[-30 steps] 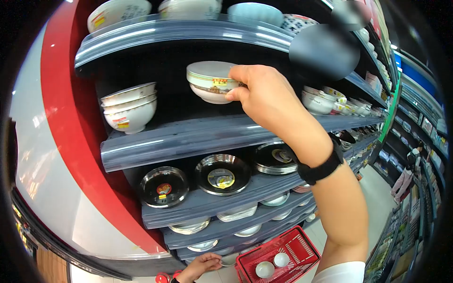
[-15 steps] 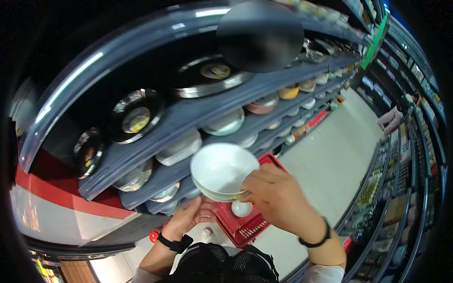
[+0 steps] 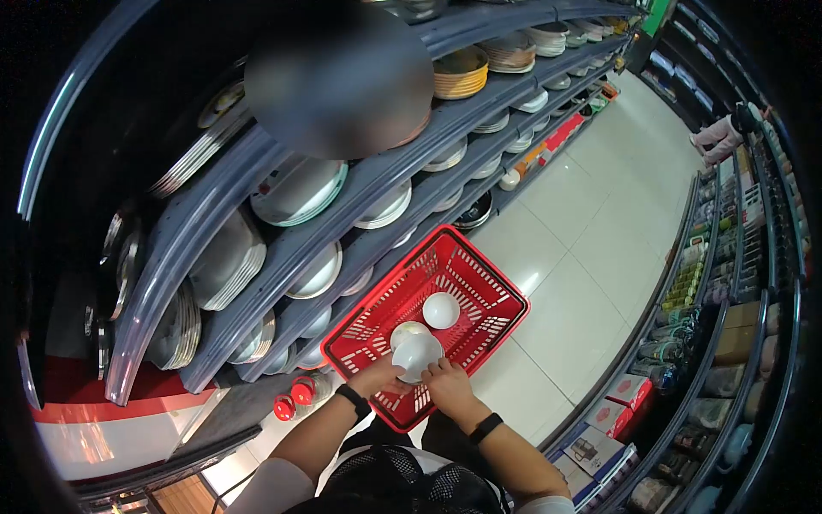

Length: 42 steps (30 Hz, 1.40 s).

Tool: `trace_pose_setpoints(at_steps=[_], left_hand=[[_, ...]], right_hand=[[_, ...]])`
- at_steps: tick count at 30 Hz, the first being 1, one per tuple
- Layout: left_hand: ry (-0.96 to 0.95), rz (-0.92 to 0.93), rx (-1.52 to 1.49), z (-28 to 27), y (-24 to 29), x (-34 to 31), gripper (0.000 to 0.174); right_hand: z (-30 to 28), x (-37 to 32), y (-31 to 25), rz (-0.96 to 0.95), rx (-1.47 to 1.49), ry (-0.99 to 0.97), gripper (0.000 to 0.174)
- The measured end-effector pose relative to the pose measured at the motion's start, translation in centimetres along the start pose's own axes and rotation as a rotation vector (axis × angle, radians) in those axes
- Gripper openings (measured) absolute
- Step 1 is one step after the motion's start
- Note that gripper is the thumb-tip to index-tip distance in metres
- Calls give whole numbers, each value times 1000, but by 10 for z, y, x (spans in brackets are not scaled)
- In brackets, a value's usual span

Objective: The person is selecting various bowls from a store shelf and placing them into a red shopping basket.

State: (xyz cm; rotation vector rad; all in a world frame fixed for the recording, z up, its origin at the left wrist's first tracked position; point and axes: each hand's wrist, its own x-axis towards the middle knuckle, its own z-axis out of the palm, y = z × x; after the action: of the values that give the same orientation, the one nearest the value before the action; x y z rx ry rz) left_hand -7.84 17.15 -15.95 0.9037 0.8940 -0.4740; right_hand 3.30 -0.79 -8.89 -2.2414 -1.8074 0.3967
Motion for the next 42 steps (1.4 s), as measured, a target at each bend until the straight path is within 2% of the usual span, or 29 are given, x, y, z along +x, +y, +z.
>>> trace_pose_setpoints(at_steps=[1, 2, 3, 4, 5, 8, 9, 11, 12, 14, 18, 21, 23, 27, 29, 30, 32, 35, 40, 42], left_hand=[[133, 14, 4, 7, -7, 17, 46], [137, 3, -4, 7, -11, 34, 46], [274, -62, -68, 2, -21, 60, 39], [411, -127, -132, -5, -33, 88, 34], [470, -137, -139, -21, -57, 122, 29], [772, -156, -347, -15, -56, 149, 28], [775, -165, -350, -16, -57, 153, 28], [885, -243, -549, -20, -62, 169, 33], [891, -249, -552, -22, -70, 178, 33], [934, -128, -621, -26, -88, 197, 39], [1002, -138, -672, -18, -87, 200, 39], [1044, -74, -505, -35, -119, 231, 36], [864, -59, -676, -56, -140, 245, 44], [853, -51, -499, -46, -122, 228, 42], [768, -311, -244, -51, -115, 223, 38], [776, -300, -253, -48, -112, 221, 38], [786, 7, -746, -33, -112, 215, 35], [728, 10, -952, -37, -119, 209, 40], [457, 133, 1142, -55, -112, 192, 59], [583, 264, 1296, -50, -110, 188, 60]], right_hand=[[7, -6, 1, 67, 60, 51, 25], [14, -9, 5, 132, 123, 97, 31], [6, -13, 6, 199, 232, 25, 37], [0, -19, 8, 195, 238, 8, 37], [-3, -24, 11, 245, 303, 51, 36], [2, -43, 30, 311, 393, 100, 35], [-5, -49, 33, 357, 409, 62, 36], [-9, -60, 49, 420, 420, 6, 37], [-11, -65, 56, 417, 425, 0, 37], [-13, -71, 69, 483, 404, -4, 36], [-18, -74, 86, 538, 429, 33, 33], [-17, -73, 89, 550, 451, 48, 31], [-16, -72, 87, 555, 464, 41, 30], [-9, -75, 82, 530, 464, -15, 29], [-2, -78, 78, 510, 442, -36, 29], [0, -79, 78, 495, 441, -31, 29], [1, -79, 74, 461, 429, -51, 28], [-4, -74, 65, 437, 433, -55, 28], [-11, -63, 51, 394, 391, -51, 29], [-13, -57, 44, 350, 366, -27, 30]])
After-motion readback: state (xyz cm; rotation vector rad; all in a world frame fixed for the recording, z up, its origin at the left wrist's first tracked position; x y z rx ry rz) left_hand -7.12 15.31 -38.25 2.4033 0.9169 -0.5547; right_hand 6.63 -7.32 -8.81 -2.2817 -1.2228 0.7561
